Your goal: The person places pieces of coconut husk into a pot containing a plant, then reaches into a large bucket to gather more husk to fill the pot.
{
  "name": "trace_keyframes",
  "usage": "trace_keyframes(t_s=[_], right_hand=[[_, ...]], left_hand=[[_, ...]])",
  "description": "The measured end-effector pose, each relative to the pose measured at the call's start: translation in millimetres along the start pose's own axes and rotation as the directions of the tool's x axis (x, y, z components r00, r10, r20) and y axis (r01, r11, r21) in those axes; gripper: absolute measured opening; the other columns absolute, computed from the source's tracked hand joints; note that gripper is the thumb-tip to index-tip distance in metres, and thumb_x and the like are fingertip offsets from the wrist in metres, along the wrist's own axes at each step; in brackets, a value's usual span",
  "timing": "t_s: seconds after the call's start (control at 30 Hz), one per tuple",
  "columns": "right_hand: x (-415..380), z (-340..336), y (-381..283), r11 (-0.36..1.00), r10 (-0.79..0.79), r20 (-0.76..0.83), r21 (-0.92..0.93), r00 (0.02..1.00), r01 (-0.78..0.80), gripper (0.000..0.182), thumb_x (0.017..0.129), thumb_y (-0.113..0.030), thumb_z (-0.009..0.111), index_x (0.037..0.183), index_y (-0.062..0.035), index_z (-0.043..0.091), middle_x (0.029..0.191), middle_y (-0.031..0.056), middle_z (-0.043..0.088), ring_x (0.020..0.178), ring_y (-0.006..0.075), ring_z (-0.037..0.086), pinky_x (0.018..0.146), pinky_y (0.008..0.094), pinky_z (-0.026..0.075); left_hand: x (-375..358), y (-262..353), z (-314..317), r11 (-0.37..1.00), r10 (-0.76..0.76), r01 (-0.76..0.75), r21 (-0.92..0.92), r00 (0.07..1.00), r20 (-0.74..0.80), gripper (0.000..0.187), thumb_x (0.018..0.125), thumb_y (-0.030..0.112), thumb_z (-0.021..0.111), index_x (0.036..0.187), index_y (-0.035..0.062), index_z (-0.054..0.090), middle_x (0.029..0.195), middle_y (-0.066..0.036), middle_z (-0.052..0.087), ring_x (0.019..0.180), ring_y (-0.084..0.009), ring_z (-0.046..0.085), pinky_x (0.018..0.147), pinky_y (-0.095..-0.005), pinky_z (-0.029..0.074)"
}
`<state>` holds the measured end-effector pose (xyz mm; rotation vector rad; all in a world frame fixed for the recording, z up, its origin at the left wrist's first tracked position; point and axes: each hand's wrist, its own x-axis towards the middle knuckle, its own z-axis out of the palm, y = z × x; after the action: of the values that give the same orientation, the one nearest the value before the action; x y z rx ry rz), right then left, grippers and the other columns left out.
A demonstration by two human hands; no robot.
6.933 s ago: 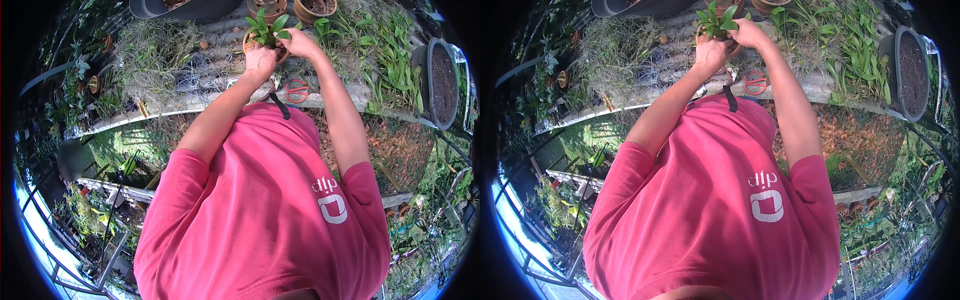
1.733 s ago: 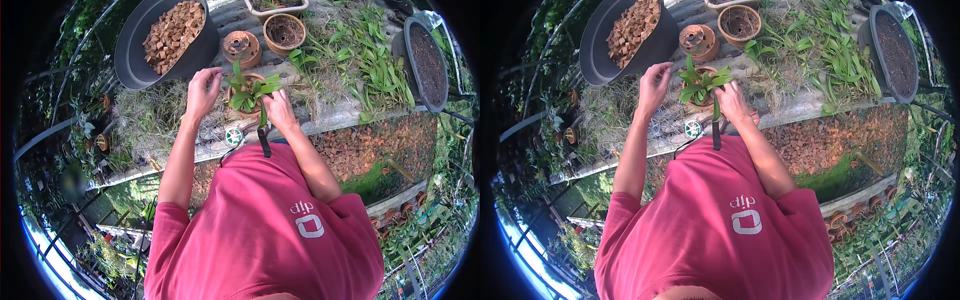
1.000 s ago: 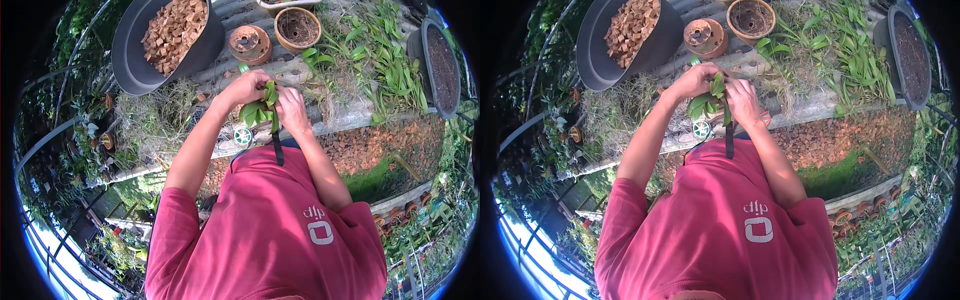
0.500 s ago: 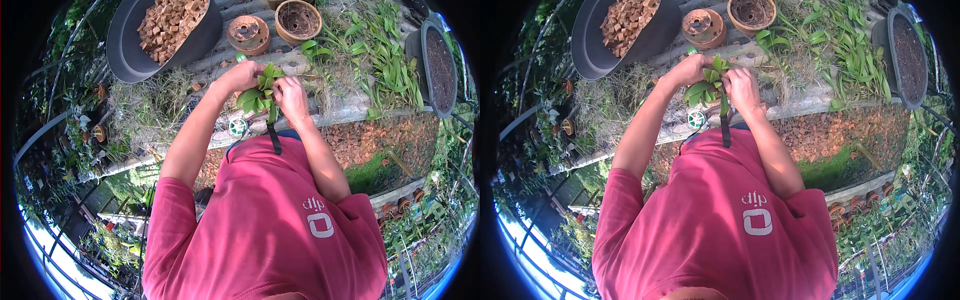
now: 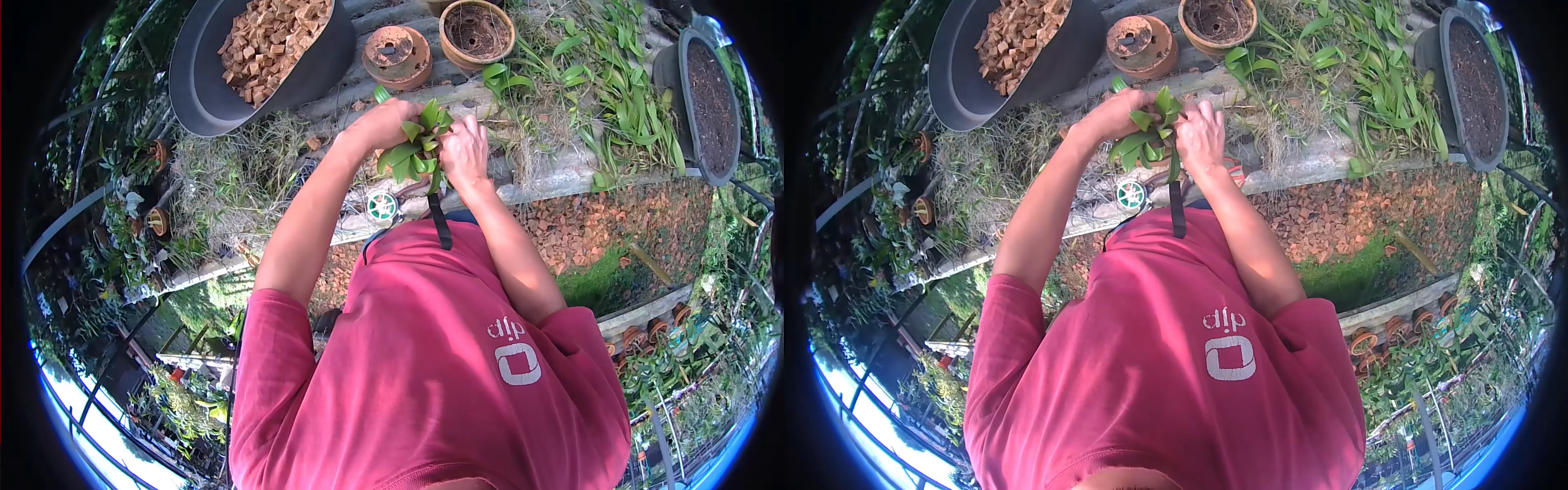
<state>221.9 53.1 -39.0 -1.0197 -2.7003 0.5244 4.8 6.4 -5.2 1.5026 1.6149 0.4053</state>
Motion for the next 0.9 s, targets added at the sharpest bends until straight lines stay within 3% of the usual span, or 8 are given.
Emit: trace_keyframes(t_s=[0.13, 0.23, 0.33, 0.43, 0.63, 0.7, 0.8, 0.9], right_hand=[[5, -10, 1, 0.999, 0.038, 0.137, -0.041, 0.99, -0.032, 0.021, 0.088, -0.019, 0.07, 0.104, -0.0186, 0.082, 0.122, 0.0056, 0.06, 0.119, 0.0297, 0.054, 0.095, 0.0487, 0.046], [3, -6, 10, 1.0, -0.011, 0.058, 0.005, 0.998, 0.011, 0.021, 0.089, -0.02, 0.07, 0.107, -0.0196, 0.082, 0.12, 0.0059, 0.061, 0.118, 0.03, 0.054, 0.096, 0.049, 0.046], [1, -5, 9, 0.999, -0.031, 0.036, 0.017, 0.999, 0.03, 0.023, 0.089, -0.02, 0.073, 0.111, -0.0198, 0.08, 0.12, 0.0068, 0.061, 0.119, 0.0317, 0.054, 0.098, 0.05, 0.046], [-1, -8, 6, 0.998, -0.014, 0.039, 0.061, 0.999, 0.011, 0.025, 0.088, -0.016, 0.075, 0.113, -0.0188, 0.079, 0.12, 0.009, 0.06, 0.12, 0.0334, 0.053, 0.098, 0.0507, 0.045], [6, -13, 12, 0.988, -0.006, 0.04, 0.155, 0.999, 0.0, 0.025, 0.086, -0.012, 0.077, 0.111, -0.0175, 0.079, 0.119, 0.0132, 0.058, 0.118, 0.0374, 0.051, 0.098, 0.0518, 0.044], [5, -12, 14, 0.99, -0.029, 0.048, 0.142, 0.998, 0.022, 0.025, 0.087, -0.012, 0.077, 0.111, -0.0169, 0.079, 0.119, 0.0135, 0.057, 0.118, 0.0376, 0.051, 0.099, 0.0523, 0.044], [-1, -9, 15, 0.976, -0.012, 0.01, 0.216, 1.0, 0.009, 0.024, 0.088, -0.012, 0.078, 0.112, -0.0127, 0.078, 0.117, 0.0145, 0.059, 0.116, 0.0369, 0.053, 0.099, 0.0503, 0.045], [-7, -1, 24, 0.891, 0.122, -0.085, 0.449, 0.989, -0.072, 0.023, 0.089, -0.013, 0.079, 0.111, -0.0075, 0.077, 0.114, 0.0151, 0.061, 0.112, 0.0359, 0.055, 0.099, 0.047, 0.046]], left_hand=[[-1, 4, -1, 0.994, 0.054, -0.055, 0.09, 0.998, 0.015, 0.031, 0.088, 0.013, 0.074, 0.118, 0.0055, 0.075, 0.103, -0.016, 0.079, 0.094, -0.0355, 0.076, 0.084, -0.0446, 0.058], [2, -1, 6, 0.986, 0.07, -0.074, -0.149, 0.997, -0.035, 0.03, 0.085, 0.013, 0.076, 0.115, 0.0048, 0.074, 0.105, -0.016, 0.079, 0.094, -0.0351, 0.075, 0.082, -0.0451, 0.058], [6, -3, 4, 1.0, -0.001, 0.001, 0.001, 1.0, -0.006, 0.028, 0.084, 0.012, 0.078, 0.109, 0.0034, 0.073, 0.102, -0.015, 0.079, 0.093, -0.0348, 0.075, 0.081, -0.0449, 0.058], [5, -3, 8, 0.991, 0.063, -0.047, 0.121, 0.99, -0.125, 0.023, 0.084, 0.012, 0.078, 0.103, 0.0018, 0.071, 0.097, -0.013, 0.078, 0.092, -0.0335, 0.075, 0.081, -0.0434, 0.058], [5, -12, -1, 0.994, 0.05, -0.06, -0.089, 0.992, -0.114, 0.021, 0.084, 0.008, 0.073, 0.104, 0.0072, 0.076, 0.095, -0.019, 0.076, 0.095, -0.0377, 0.074, 0.083, -0.0455, 0.058], [7, -10, 0, 0.999, 0.045, -0.047, -0.015, 0.995, -0.089, 0.022, 0.084, 0.008, 0.075, 0.105, 0.0043, 0.074, 0.098, -0.016, 0.078, 0.096, -0.0337, 0.076, 0.083, -0.0431, 0.059], [8, -10, 5, 0.998, 0.04, -0.034, 0.053, 0.991, -0.129, 0.024, 0.083, 0.006, 0.076, 0.107, 0.0037, 0.075, 0.099, -0.016, 0.079, 0.097, -0.033, 0.076, 0.084, -0.0435, 0.059], [3, -4, 5, 0.997, 0.064, -0.056, 0.054, 0.985, -0.162, 0.026, 0.083, 0.003, 0.076, 0.11, 0.0035, 0.076, 0.101, -0.016, 0.079, 0.099, -0.0324, 0.077, 0.086, -0.0439, 0.06]])
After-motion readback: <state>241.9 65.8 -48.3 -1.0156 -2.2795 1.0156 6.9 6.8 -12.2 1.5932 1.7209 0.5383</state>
